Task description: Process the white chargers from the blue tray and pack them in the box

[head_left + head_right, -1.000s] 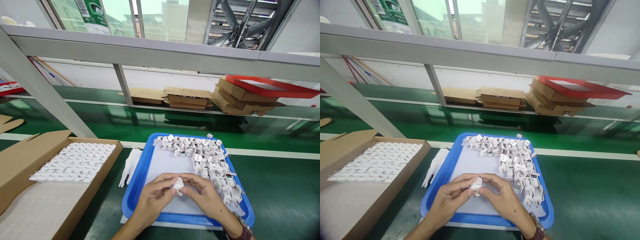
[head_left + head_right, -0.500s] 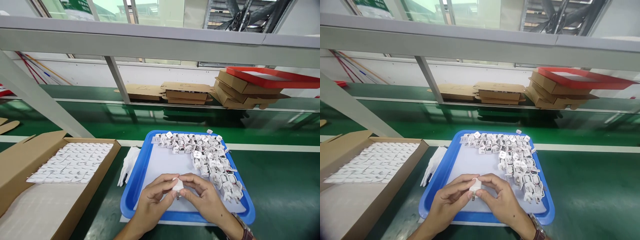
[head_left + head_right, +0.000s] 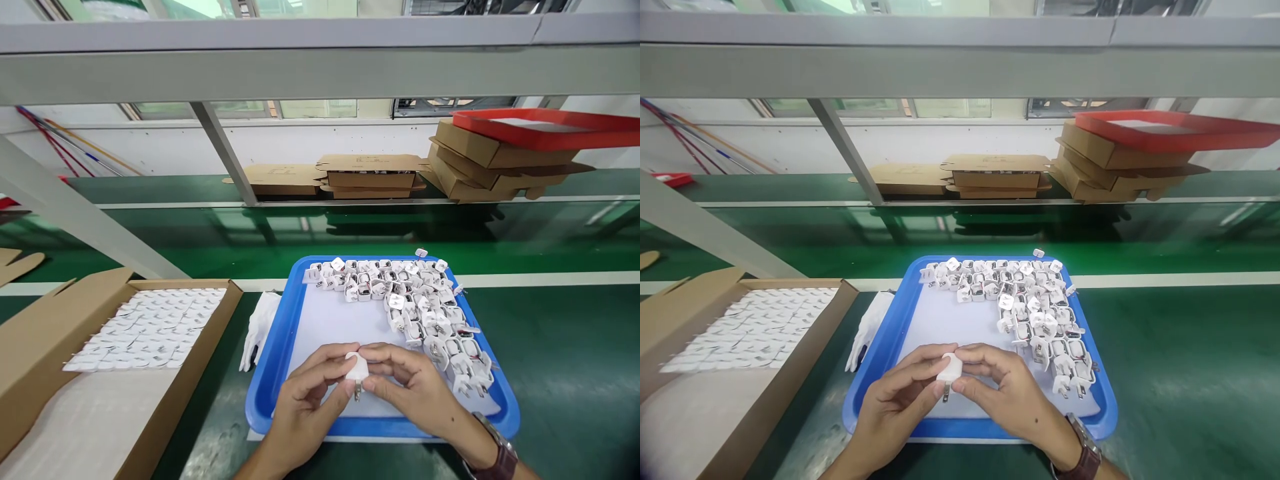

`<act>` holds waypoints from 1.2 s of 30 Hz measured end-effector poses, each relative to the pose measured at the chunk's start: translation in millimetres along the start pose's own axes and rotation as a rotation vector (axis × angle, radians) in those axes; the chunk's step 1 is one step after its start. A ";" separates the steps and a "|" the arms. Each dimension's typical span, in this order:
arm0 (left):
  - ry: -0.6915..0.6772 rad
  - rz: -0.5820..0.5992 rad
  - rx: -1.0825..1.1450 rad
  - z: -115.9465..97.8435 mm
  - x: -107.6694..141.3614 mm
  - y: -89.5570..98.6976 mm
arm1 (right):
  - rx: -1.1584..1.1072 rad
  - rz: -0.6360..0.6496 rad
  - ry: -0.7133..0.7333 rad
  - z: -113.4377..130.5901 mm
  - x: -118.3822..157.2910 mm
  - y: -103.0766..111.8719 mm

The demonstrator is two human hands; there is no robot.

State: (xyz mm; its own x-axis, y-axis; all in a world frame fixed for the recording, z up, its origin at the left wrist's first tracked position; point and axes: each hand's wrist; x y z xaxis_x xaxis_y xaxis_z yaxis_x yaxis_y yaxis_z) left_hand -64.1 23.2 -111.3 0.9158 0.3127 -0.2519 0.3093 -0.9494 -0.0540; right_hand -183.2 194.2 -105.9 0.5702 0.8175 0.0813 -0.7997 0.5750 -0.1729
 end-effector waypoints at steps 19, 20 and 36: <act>0.000 -0.009 -0.043 -2.5 5.3 -3.3 | 0.193 0.031 0.128 0.7 7.0 -6.5; 0.005 -0.007 -0.039 -2.3 5.5 -3.8 | 0.178 0.030 0.115 0.8 7.2 -6.7; 0.188 0.106 -0.324 4.6 8.9 -9.0 | 0.064 -0.108 -0.109 0.6 -4.0 3.3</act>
State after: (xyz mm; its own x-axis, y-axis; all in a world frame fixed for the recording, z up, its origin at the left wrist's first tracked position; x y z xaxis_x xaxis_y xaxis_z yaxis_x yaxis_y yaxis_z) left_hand -59.9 34.4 -117.5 0.9687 0.2415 -0.0565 0.2476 -0.9281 0.2781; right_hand -188.2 192.8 -106.2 0.6324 0.7476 0.2029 -0.7471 0.6578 -0.0951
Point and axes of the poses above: each hand's wrist, its own x-axis away from the middle knuckle, its own y-axis out of the back of the hand, z = x × y, and after that the axes turned 1 degree about -x, right-handed
